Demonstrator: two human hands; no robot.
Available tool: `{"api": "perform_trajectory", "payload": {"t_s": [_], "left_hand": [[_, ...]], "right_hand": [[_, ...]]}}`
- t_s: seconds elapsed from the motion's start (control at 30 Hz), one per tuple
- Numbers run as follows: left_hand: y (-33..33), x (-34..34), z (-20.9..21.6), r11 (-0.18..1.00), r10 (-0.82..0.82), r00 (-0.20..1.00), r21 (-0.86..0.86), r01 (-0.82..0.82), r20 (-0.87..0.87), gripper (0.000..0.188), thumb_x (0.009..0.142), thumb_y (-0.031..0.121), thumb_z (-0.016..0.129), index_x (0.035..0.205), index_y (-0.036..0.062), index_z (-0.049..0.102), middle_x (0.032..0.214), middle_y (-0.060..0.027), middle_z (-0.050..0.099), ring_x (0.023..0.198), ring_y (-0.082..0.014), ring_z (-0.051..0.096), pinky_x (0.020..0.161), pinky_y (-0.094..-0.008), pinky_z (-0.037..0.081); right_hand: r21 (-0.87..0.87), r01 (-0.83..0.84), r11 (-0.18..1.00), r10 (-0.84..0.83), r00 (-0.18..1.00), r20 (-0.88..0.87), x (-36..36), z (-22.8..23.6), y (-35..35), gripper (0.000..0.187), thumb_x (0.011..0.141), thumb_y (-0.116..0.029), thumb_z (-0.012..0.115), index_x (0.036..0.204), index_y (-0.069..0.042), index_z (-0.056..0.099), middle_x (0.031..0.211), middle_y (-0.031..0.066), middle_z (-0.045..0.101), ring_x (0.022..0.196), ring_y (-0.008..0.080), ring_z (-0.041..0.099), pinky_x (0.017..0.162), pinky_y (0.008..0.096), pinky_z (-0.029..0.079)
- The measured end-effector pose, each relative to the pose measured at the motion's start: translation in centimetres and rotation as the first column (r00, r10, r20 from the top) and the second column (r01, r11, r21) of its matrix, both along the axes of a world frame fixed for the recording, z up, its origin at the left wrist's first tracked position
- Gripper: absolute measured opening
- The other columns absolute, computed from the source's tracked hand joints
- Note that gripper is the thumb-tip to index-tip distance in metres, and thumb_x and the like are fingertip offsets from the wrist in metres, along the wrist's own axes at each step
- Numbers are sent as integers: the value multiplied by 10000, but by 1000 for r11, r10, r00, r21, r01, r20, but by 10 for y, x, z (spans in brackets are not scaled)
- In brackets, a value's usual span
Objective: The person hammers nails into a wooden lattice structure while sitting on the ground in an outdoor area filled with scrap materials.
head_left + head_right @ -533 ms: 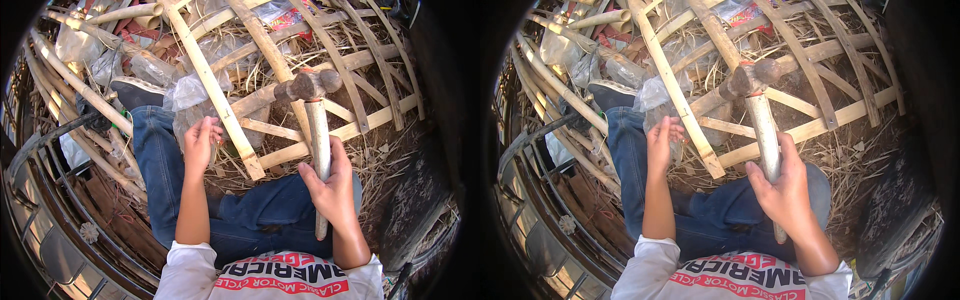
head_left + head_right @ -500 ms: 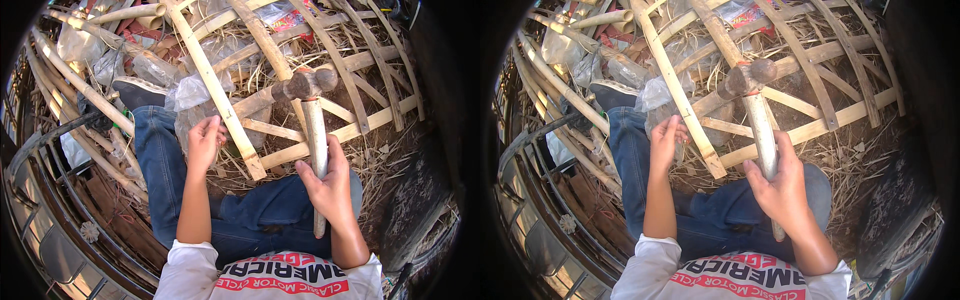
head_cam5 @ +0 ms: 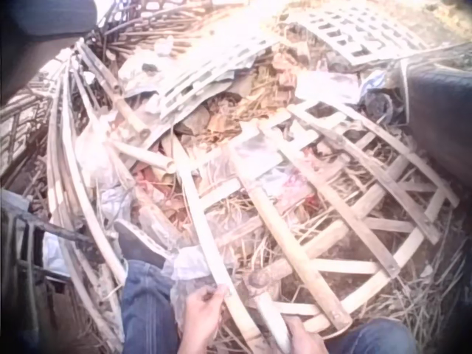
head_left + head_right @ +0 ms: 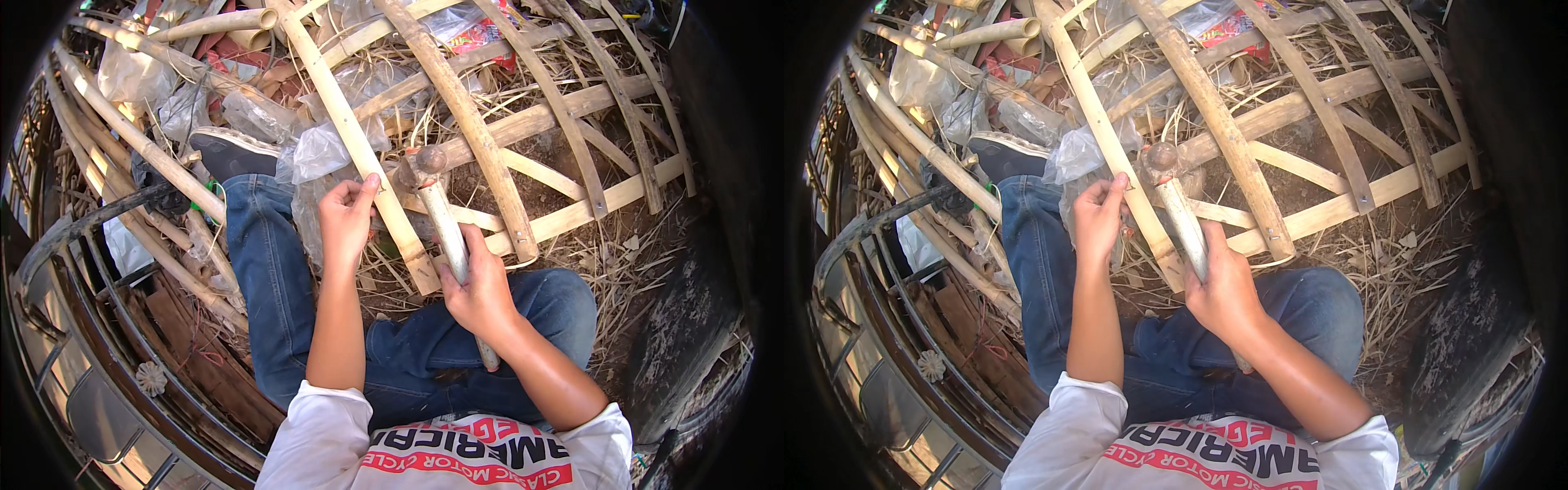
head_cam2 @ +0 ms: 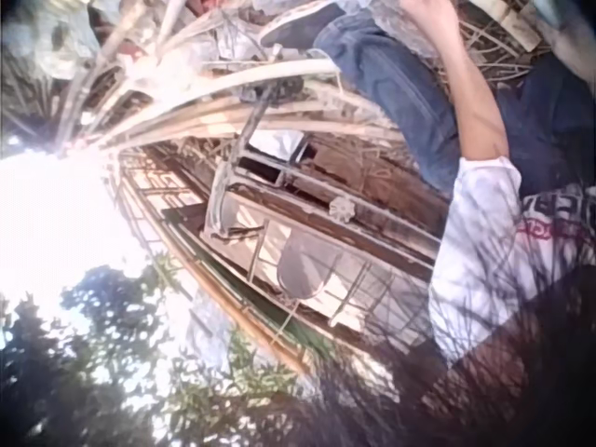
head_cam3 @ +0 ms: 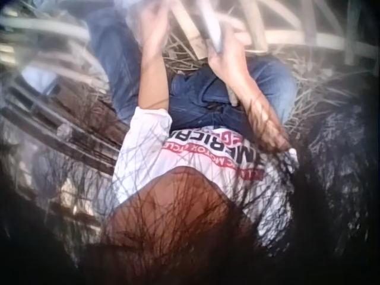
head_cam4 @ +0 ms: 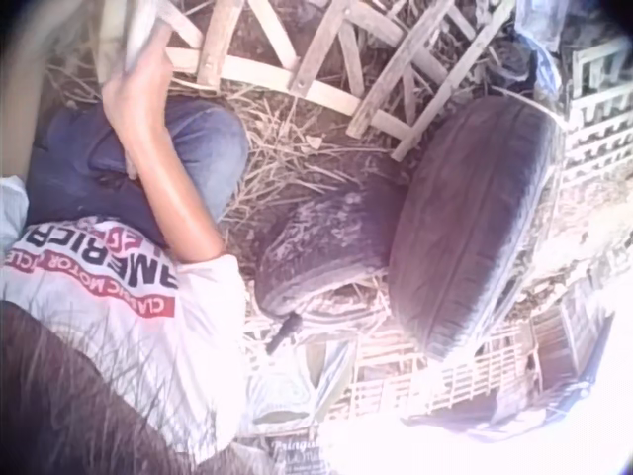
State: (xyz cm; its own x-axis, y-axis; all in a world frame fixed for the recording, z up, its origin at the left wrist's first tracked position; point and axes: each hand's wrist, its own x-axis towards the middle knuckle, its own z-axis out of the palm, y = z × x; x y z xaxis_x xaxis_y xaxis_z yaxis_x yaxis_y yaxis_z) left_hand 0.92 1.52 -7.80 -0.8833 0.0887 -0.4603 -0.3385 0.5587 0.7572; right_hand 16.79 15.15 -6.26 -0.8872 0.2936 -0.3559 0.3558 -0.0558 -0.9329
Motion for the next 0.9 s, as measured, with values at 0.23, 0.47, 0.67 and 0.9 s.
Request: {"api": "perform_trajectory", "payload": {"t_s": [0.23,0.47,0.67,0.9], "left_hand": [[-3,-2,-11,1000,16,999,21,-15,-39,339,942,340,640,831,22,679,637,1,593,517,-46,478,424,-209,334],[-3,-16,0,994,45,996,98,-53,78,300,948,289,634,860,8,691,721,-18,639,558,-60,523,443,-201,373],[-3,-10,-4,988,62,998,141,-65,23,261,916,217,689,799,-16,677,639,-18,622,463,-39,469,415,-205,359],[-11,-9,-13,994,29,999,103,-26,-27,266,900,199,711,759,-23,673,643,-33,636,485,-50,509,435,-207,395]], "right_hand": [[-69,-73,995,74,997,9,4,-8,-3,455,799,32,599,1210,-5,405,952,294,644,936,489,628,767,449,512],[-166,-84,983,84,996,-3,2,1,2,449,805,33,618,1203,-14,416,1084,177,684,1017,359,664,844,383,510],[-285,-10,958,23,999,42,2,-3,5,497,783,42,644,1217,20,402,1085,161,683,1015,269,658,866,338,494],[-221,3,975,4,999,32,1,-5,7,533,776,43,646,1242,19,388,1112,168,674,1031,284,654,858,353,498]]}}
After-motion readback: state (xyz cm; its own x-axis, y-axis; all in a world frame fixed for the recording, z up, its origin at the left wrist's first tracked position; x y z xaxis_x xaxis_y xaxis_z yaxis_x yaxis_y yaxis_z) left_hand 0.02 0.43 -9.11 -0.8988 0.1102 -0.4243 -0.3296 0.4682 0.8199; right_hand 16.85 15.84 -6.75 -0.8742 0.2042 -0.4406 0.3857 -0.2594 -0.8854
